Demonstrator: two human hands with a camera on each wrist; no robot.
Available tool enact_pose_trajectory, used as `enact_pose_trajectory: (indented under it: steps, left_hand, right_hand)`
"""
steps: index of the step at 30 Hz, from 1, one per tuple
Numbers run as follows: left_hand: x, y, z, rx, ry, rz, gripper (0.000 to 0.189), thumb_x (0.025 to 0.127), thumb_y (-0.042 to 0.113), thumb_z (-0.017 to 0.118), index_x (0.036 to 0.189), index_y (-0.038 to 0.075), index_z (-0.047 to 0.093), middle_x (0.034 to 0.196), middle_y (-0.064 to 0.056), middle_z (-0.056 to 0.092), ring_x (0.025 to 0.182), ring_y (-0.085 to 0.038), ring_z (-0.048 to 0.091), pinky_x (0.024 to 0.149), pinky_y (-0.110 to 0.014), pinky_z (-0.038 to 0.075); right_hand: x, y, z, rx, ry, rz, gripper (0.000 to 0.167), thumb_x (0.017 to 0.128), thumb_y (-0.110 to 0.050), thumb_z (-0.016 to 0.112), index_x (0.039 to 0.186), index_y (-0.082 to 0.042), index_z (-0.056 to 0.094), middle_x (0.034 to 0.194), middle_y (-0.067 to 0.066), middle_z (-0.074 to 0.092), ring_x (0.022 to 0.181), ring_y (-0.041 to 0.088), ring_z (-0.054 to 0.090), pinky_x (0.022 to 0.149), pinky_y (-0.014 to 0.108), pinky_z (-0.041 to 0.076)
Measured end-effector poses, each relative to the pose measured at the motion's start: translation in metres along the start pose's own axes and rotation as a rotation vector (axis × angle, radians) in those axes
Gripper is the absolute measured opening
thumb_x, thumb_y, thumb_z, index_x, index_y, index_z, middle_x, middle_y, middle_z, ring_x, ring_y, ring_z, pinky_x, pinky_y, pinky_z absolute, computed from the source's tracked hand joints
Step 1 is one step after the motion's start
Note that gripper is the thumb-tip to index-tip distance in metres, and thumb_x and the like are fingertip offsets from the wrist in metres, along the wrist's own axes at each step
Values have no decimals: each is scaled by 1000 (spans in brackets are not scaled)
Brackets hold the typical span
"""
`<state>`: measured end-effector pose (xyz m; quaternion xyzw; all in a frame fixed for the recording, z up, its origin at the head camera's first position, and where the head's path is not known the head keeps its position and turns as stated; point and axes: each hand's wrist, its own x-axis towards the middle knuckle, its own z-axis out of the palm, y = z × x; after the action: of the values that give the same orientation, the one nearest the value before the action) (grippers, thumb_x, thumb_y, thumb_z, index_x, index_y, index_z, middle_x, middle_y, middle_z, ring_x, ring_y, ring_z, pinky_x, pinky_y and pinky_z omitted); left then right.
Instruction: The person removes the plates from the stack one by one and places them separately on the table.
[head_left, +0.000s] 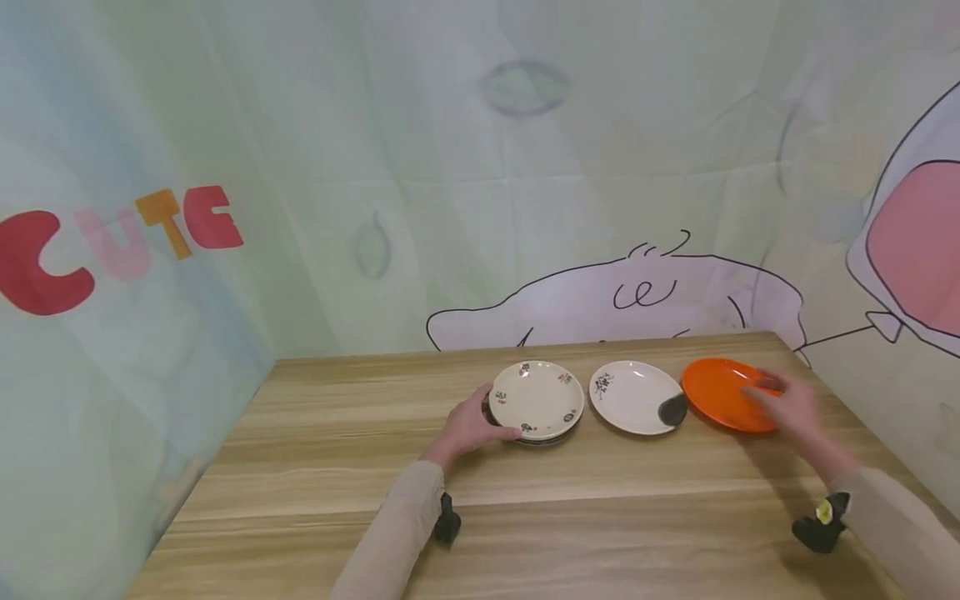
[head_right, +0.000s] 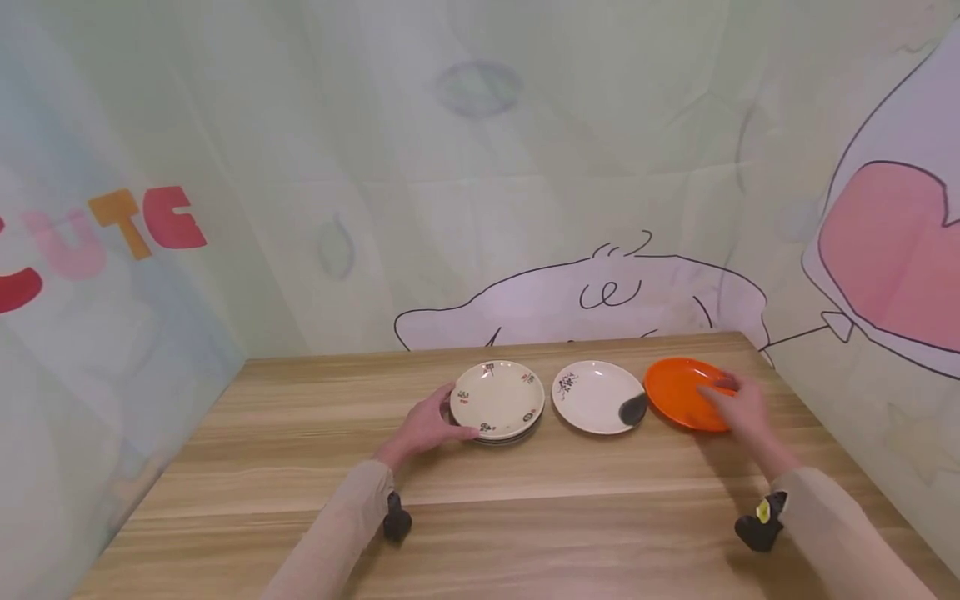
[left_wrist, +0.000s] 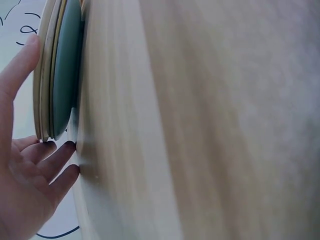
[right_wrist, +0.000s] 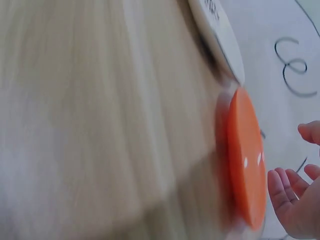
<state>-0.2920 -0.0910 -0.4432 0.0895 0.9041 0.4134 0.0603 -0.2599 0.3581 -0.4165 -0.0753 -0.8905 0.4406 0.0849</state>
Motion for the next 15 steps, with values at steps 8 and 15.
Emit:
enact_pose_trajectory:
  steps: [8,15]
  left_hand:
    - [0,-1,0,8,5,-7,107,61,46,80,142,4,25,135,-18,42,124,-31,40,105,-45,29]
    - [0,-1,-1,-8,-7,-8,106,61,45,80,142,4,25,137,-18,41,125,-31,39,105,-45,29]
  right_hand:
    - [2,-35,23,84,-152,-18,73,90,-32,55,136,13,23,127,36,39,94,23,57,71,26,54]
    - [3,-51,45,82,-190,-38,73,88,-32,58,137,10,25,129,33,39,108,37,49,71,18,51]
